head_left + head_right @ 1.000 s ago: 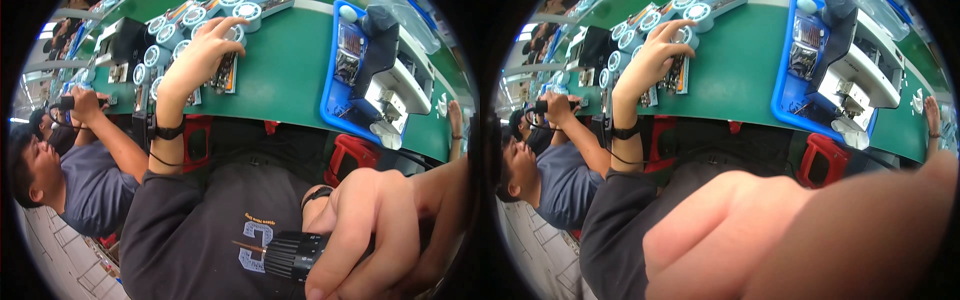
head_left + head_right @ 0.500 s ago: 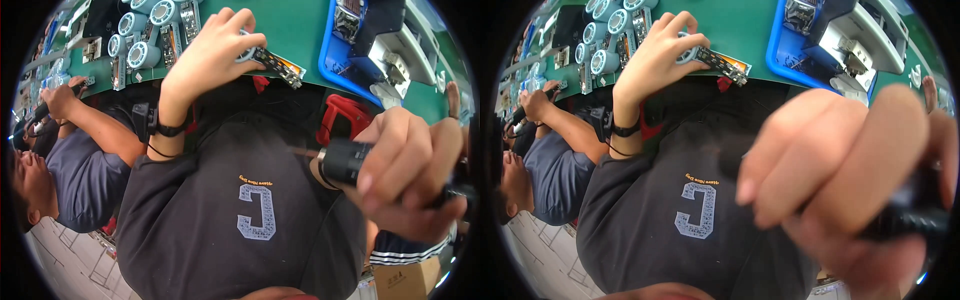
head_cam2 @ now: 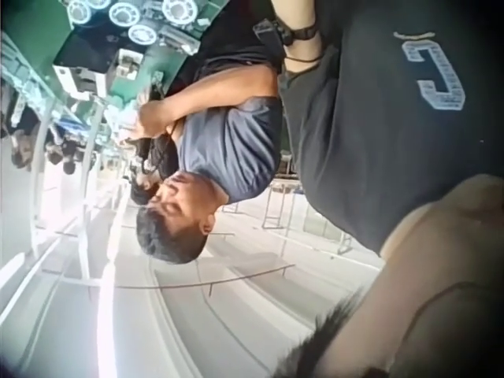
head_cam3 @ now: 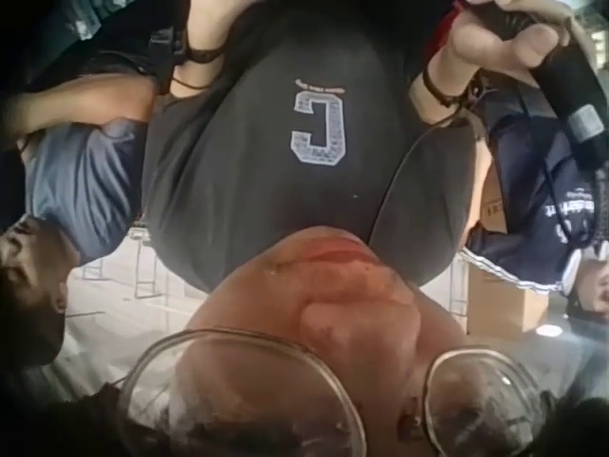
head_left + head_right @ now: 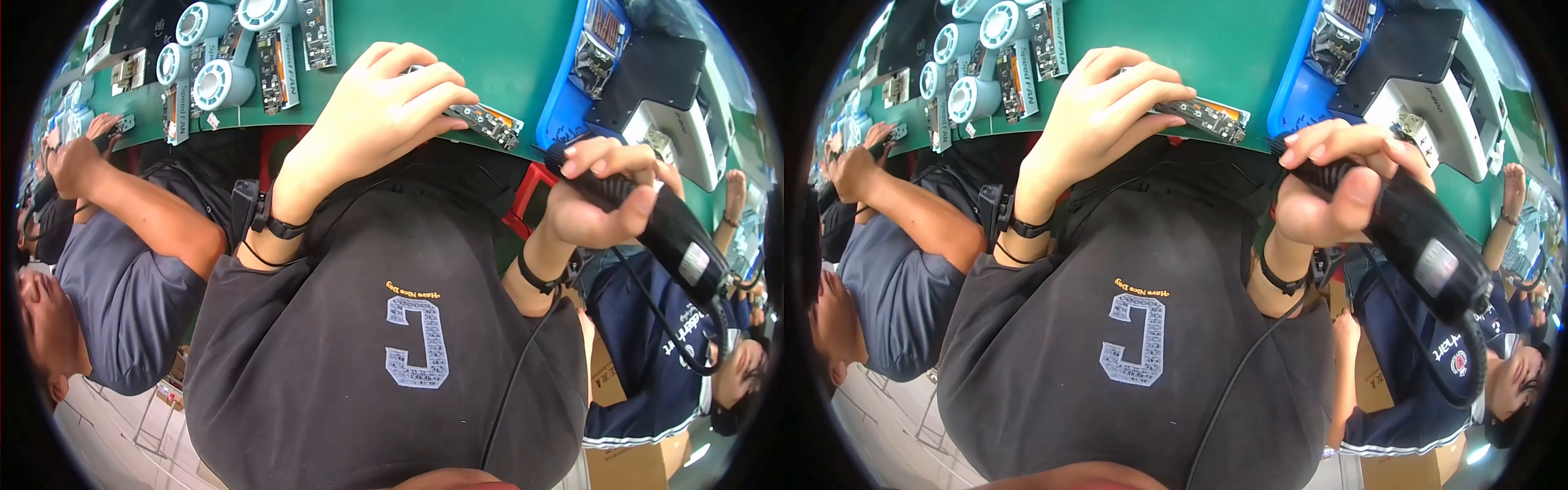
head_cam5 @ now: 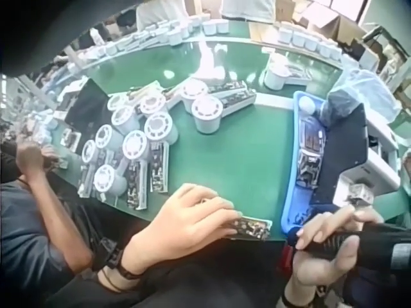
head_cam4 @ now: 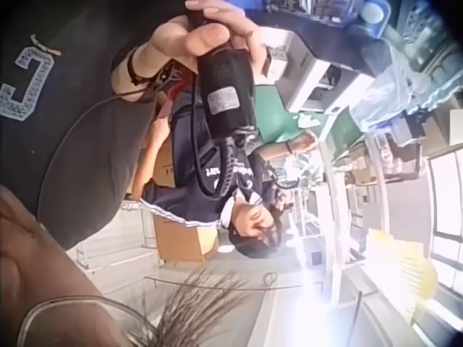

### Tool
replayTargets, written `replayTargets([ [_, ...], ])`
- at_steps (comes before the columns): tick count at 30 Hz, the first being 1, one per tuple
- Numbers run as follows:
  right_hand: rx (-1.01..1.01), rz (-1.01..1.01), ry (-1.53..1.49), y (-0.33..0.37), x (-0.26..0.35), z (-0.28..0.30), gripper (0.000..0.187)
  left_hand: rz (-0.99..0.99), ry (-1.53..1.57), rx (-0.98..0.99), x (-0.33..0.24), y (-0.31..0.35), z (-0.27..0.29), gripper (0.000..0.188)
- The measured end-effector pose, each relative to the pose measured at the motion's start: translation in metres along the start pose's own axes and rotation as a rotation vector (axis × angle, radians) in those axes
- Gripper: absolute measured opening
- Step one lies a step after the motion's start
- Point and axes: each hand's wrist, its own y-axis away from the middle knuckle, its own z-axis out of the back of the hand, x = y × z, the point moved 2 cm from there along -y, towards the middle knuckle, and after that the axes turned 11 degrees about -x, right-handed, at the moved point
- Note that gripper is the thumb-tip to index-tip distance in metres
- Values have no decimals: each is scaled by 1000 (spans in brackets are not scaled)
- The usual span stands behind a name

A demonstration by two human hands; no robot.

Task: Assemble electronic components onto a circuit board using an electric screwdriver at a manufacturing station.

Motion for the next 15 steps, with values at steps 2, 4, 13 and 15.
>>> replayTargets([
  [2,-2,-2,23,3,-10,-5,38,14,-33,6,1,1,2,32],
  [4,-18,-4,76,4,-13,-7,40,21,-29,12,3,-1,0,32],
  [13,10,89,50,6,-16,-4,61,21,-55,11,2,-5,-2,31],
  [15,65,82,30,6,-15,-1,67,8,-52,44,1,-6,-1,29],
])
